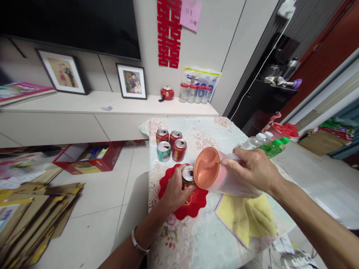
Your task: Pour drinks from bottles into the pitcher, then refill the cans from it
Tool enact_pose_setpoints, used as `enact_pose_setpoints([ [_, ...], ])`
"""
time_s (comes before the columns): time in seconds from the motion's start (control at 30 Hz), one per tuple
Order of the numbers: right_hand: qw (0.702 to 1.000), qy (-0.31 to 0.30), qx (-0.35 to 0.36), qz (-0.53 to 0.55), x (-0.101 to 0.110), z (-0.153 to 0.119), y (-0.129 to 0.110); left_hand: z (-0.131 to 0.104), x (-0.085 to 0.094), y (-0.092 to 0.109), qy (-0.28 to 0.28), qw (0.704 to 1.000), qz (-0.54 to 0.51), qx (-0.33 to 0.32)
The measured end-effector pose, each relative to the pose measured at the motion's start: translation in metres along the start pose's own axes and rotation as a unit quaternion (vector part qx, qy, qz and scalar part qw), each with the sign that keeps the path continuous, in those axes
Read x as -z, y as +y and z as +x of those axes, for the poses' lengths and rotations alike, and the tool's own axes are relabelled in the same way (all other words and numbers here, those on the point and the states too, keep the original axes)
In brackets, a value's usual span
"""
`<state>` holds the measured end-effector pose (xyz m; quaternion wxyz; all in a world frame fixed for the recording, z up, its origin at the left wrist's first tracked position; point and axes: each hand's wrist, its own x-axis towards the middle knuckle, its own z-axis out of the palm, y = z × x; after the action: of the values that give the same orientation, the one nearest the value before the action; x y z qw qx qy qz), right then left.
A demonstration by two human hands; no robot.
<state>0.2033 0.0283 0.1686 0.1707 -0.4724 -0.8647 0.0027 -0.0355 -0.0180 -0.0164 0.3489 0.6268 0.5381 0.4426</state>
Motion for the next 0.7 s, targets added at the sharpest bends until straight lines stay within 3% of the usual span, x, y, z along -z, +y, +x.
enact_pose_setpoints([
  [0.7,1.0,-0.012,-0.007,0.012,0.0019,0.0005,-0.0025,-0.0008,0.001,0.0028,0.003,1.0,0.003,0.004],
])
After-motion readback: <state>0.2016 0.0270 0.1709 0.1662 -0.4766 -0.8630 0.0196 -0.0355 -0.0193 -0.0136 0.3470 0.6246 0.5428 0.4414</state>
